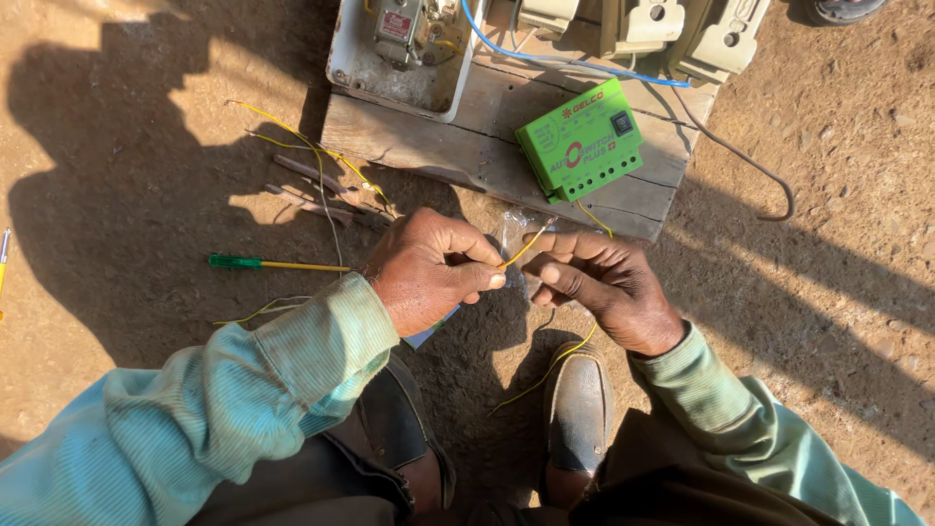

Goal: The person sits on the ground and connects yellow wires to a green electrical device using a screwdriver. They refer to a printed instruction sheet, strip wire ends with pliers, and tighten terminal screws. The person then stands and walks into a cluttered workshop area.

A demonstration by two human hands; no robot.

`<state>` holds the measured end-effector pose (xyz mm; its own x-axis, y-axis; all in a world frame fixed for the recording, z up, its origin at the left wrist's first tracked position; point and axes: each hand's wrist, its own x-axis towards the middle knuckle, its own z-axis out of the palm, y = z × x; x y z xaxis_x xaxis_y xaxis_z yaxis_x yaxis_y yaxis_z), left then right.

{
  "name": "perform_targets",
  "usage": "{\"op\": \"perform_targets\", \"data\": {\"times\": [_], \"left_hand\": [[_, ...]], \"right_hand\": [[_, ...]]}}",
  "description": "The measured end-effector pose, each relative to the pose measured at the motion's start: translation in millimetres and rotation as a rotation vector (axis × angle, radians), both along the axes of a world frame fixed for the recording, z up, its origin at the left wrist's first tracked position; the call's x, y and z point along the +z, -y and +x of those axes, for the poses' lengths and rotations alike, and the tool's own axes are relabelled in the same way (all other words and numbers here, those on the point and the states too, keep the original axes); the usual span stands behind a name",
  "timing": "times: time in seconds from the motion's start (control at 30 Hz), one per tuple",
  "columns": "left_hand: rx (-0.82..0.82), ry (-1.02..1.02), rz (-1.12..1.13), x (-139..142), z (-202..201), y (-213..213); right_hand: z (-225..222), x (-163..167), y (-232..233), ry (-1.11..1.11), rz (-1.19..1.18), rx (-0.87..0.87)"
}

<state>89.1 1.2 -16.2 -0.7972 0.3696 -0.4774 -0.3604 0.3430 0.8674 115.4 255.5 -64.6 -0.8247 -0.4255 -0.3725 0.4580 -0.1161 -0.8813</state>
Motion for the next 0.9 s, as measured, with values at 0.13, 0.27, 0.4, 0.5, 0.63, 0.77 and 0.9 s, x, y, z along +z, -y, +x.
{"op": "perform_targets", "data": {"times": [0.13,0.27,0.4,0.5,0.63,0.77,0.9], "left_hand": [[-0.054,-0.021,-0.026,-1,1,-10],[-0.106,-0.076,-0.072,-1,0,-13],[-0.144,-0.055,-0.099,-5,-1,-16],[-0.084,0.000,0.081,-10,1,-22],[-0.080,0.054,0.018,-14,4,-28],[-0.024,-0.113,-0.206,-12,-4,-27],[0.118,-0.276,-0.238,-4,-8,-23]], "right_hand": [[5,-7,8,-0.011,-0.079,-0.013],[3,-9,7,0.079,-0.033,-0.177],[2,-11,7,0.102,-0.107,-0.267],[0,-14,6,0.005,-0.131,-0.250],[0,-11,5,-0.076,-0.100,-0.202],[3,-4,12,-0.222,0.044,-0.202],[1,-3,21,-0.188,0.160,-0.273]]}}
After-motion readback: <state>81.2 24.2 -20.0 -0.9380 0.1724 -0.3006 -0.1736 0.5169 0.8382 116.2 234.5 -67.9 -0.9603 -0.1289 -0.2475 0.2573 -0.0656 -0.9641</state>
